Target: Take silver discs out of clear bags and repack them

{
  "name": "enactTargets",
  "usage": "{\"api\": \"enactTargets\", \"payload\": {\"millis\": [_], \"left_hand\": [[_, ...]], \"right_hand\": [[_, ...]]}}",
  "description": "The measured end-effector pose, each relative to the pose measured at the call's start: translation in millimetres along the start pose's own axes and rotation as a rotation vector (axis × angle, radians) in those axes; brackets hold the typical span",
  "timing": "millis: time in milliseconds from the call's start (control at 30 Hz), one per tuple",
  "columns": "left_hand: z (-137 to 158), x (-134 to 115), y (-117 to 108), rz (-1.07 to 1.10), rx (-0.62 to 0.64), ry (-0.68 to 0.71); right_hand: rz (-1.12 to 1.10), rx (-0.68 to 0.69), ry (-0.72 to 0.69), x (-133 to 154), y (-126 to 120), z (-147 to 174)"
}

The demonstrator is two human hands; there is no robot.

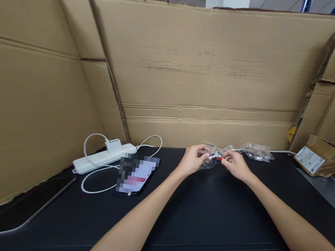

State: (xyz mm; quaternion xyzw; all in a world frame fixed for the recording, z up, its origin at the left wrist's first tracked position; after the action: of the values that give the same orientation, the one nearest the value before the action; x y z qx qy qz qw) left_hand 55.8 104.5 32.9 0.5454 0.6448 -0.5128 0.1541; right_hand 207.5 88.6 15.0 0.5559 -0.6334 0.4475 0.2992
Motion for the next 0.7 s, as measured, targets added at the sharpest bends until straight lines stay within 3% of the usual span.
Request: {"api": "enactTargets", "payload": {"millis": [367,700], "left_hand": [[1.6,-1.3,-1.2,-0.02,0.008,-0.029],[5.2,-10.9,21.7,0.237,0.218,-0.038]], "right_hand": [[-0.115,0.122,0.065,-2.8,7.1,-0.4],[-0.11,0.189,0.084,-2.6,14.5,2.3]]}}
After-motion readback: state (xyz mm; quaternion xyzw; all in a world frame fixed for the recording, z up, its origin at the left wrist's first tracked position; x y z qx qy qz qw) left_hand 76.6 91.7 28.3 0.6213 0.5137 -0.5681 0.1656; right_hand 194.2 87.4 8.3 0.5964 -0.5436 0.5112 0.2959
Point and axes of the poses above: each hand's wrist, its own z-axis away from the middle knuckle, its own y-axis out of the palm, x = y × z, the point moved 10 cm from there along -z, towards the middle knuckle, and after that the axes turned 12 degrees about -z, right-handed, at the moved point
